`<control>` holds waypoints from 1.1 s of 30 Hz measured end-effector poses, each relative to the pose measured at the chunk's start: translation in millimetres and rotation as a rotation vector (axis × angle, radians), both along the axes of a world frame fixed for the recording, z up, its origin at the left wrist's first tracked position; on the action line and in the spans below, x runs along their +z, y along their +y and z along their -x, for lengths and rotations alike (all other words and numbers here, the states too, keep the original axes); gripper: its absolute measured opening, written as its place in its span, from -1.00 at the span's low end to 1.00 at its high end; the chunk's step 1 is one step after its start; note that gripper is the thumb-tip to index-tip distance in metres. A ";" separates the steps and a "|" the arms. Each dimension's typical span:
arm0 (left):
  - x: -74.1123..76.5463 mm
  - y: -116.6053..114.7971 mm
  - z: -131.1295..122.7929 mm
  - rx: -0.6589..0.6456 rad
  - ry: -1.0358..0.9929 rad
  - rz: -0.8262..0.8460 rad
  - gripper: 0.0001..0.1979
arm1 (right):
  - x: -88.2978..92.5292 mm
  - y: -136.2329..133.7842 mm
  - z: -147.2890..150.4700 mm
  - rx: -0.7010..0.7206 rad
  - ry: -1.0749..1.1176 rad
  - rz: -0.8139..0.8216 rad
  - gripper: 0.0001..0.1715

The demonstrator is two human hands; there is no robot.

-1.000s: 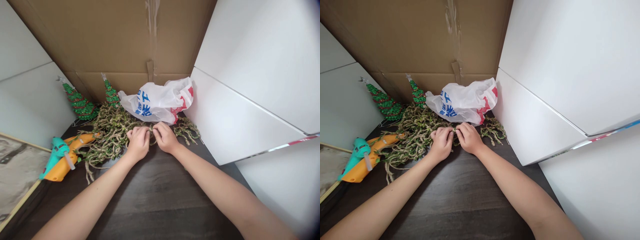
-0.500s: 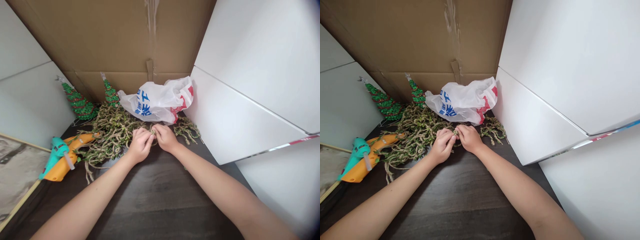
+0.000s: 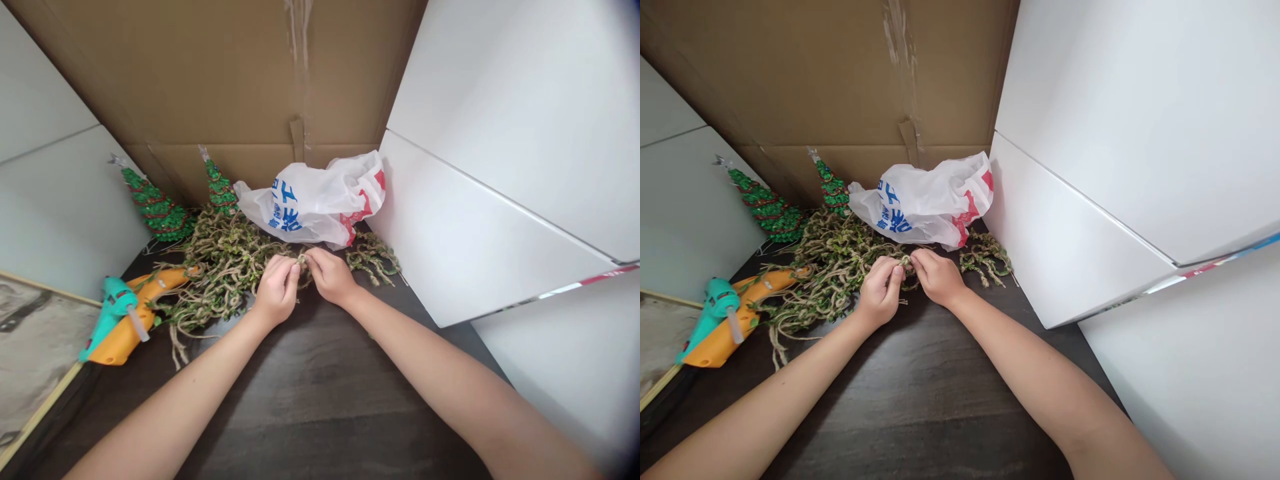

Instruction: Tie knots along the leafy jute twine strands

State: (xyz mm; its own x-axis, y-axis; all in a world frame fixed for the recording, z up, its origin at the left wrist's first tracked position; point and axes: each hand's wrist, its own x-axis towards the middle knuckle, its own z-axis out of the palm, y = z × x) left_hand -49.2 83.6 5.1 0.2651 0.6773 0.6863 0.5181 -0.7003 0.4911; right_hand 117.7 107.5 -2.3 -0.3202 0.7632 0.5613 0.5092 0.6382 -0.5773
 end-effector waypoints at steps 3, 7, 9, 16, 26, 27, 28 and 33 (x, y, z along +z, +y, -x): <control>-0.3 0.1 0.1 0.022 0.010 0.007 -0.76 | 0.4 -1.5 -0.1 0.009 -0.021 -0.017 -0.68; -0.4 -0.1 0.3 0.020 0.073 0.017 -0.76 | 2.3 -4.0 -0.8 0.026 -0.032 -0.010 -0.72; 0.4 0.0 0.1 0.029 0.122 0.039 -0.75 | 3.0 -4.7 -1.1 0.031 -0.036 -0.007 -0.74; 3.6 0.2 -0.7 0.112 0.237 0.083 -0.72 | 5.2 -6.7 -2.1 0.048 -0.041 0.001 -0.72; 0.9 2.1 0.2 0.213 0.270 0.065 -0.69 | 6.9 -4.1 3.1 0.002 -0.241 -0.026 -0.74; 0.9 2.2 0.2 0.207 0.271 0.070 -0.67 | 6.7 -3.5 3.1 0.011 -0.247 -0.032 -0.73; 1.1 2.3 0.2 0.204 0.271 0.076 -0.66 | 6.6 -3.0 2.9 0.019 -0.249 -0.036 -0.73; 2.6 2.2 -0.7 0.218 0.273 0.089 -0.66 | 7.9 -2.9 1.4 0.047 -0.225 -0.034 -0.76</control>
State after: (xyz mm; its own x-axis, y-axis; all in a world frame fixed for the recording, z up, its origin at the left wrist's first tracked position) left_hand -48.5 85.8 7.8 0.2732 0.7919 0.5461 0.7712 -0.5196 0.3678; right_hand 116.3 104.6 5.6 -0.4749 0.7265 0.4968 0.5920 0.6813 -0.4305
